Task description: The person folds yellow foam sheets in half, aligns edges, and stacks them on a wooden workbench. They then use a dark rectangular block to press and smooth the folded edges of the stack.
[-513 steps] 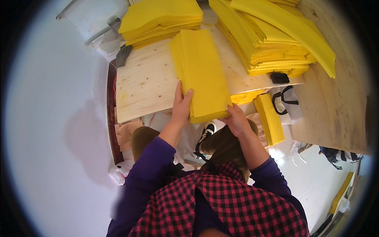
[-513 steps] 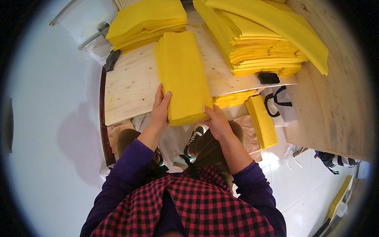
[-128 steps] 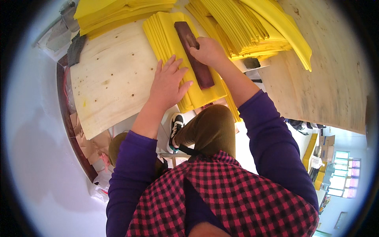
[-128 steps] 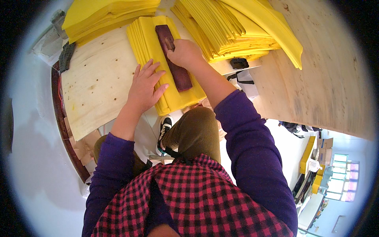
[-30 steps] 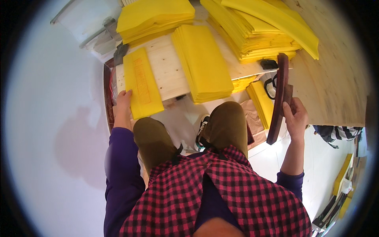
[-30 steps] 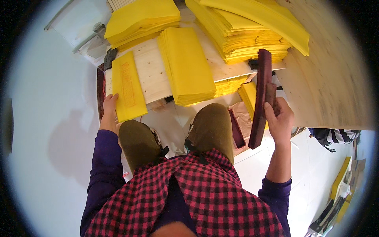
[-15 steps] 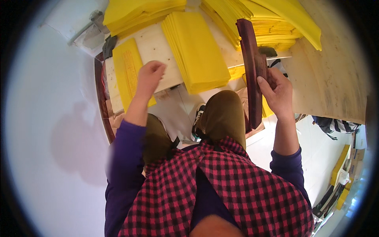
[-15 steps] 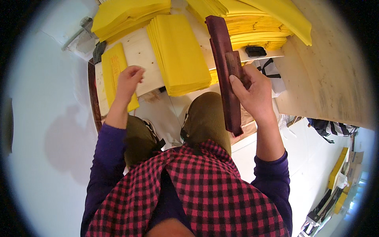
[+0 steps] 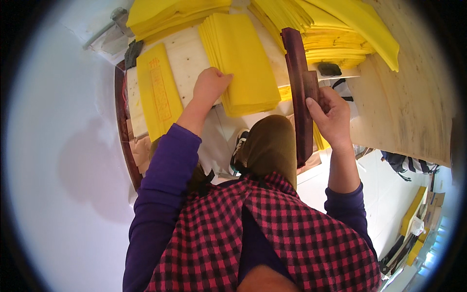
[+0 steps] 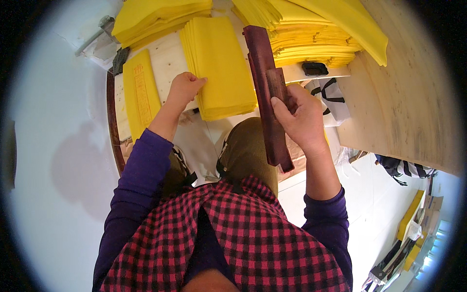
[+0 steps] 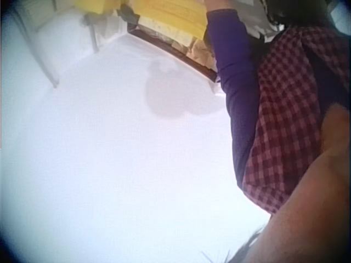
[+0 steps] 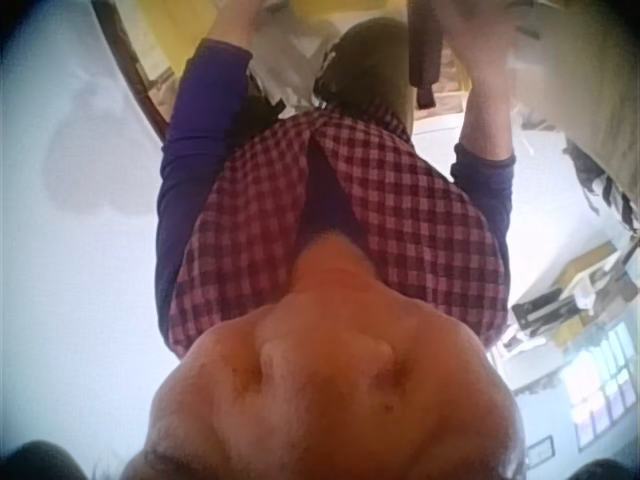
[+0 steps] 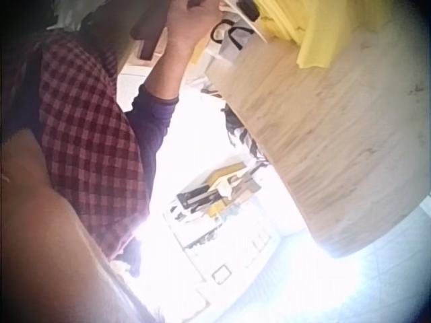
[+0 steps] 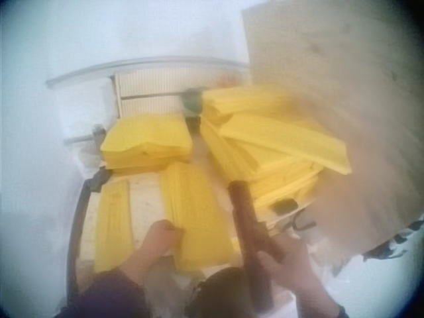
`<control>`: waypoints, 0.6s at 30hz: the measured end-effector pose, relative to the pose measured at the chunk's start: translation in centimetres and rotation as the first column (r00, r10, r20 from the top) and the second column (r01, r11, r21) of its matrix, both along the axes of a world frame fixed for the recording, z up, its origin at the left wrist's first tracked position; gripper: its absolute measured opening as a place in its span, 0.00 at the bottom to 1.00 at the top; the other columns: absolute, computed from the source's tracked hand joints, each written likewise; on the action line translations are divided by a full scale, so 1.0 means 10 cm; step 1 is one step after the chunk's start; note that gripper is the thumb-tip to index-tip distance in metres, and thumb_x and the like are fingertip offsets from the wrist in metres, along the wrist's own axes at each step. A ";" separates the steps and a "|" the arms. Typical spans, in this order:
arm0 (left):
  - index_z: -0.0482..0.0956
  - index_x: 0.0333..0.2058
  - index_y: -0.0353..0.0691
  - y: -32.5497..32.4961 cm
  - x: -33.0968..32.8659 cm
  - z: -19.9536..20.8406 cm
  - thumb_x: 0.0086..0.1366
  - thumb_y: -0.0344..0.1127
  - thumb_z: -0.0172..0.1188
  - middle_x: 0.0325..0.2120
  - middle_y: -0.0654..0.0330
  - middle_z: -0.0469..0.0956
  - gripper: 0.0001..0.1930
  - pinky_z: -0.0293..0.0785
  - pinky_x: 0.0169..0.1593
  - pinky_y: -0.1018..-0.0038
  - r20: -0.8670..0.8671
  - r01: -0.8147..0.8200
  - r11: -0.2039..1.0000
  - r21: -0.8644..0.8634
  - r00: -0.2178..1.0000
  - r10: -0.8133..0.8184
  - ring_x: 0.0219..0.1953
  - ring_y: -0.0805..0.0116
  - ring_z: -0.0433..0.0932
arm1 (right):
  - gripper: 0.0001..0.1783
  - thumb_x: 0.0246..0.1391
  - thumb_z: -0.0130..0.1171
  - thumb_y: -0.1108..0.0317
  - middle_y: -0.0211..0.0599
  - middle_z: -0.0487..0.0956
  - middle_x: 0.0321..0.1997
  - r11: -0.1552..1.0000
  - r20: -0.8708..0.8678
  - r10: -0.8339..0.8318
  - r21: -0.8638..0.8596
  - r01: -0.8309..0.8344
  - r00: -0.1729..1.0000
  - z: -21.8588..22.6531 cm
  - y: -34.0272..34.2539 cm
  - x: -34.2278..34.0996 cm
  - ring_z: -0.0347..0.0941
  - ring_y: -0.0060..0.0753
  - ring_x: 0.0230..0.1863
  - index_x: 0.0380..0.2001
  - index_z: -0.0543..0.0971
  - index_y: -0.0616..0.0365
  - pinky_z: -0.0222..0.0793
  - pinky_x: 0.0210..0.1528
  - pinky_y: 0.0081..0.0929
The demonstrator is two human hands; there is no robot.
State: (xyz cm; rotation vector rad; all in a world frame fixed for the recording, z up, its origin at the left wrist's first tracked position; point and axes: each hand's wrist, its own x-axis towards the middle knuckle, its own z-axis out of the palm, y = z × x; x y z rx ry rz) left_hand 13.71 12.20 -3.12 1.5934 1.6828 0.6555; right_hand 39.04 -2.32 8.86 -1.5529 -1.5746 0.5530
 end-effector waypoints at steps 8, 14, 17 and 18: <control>0.76 0.19 0.31 0.18 0.08 0.04 0.51 0.45 0.61 0.16 0.51 0.76 0.19 0.73 0.28 0.65 0.063 0.049 0.998 -0.040 0.997 -0.046 0.21 0.55 0.76 | 0.11 0.47 0.62 0.70 0.32 0.71 0.15 0.999 -0.024 0.010 -0.036 -0.011 1.000 -0.04 0.09 -0.02 0.63 0.17 0.18 0.21 0.70 0.63 0.60 0.21 0.20; 0.72 0.19 0.35 0.10 0.11 0.07 0.56 0.36 0.60 0.12 0.60 0.70 0.13 0.61 0.16 0.76 0.429 0.033 0.984 -0.177 0.902 0.047 0.11 0.71 0.66 | 0.14 0.46 0.62 0.66 0.37 0.70 0.14 1.000 0.128 0.025 -0.021 -0.022 0.991 0.02 0.27 -0.11 0.63 0.23 0.17 0.22 0.70 0.65 0.61 0.21 0.23; 0.73 0.17 0.32 -0.01 0.13 0.05 0.54 0.32 0.59 0.12 0.55 0.73 0.11 0.66 0.16 0.72 0.483 -0.034 0.986 -0.164 0.869 0.111 0.12 0.67 0.71 | 0.16 0.46 0.61 0.61 0.45 0.72 0.17 1.000 0.184 0.018 -0.025 -0.014 0.983 0.02 0.43 -0.18 0.69 0.37 0.19 0.23 0.72 0.66 0.65 0.25 0.30; 0.73 0.18 0.34 -0.05 0.14 0.04 0.55 0.32 0.59 0.12 0.57 0.72 0.11 0.64 0.16 0.73 0.486 -0.031 0.986 -0.163 0.867 0.108 0.11 0.69 0.69 | 0.17 0.45 0.61 0.60 0.46 0.73 0.18 1.000 0.200 0.021 -0.024 -0.017 0.980 0.01 0.50 -0.21 0.70 0.41 0.20 0.24 0.73 0.66 0.66 0.26 0.31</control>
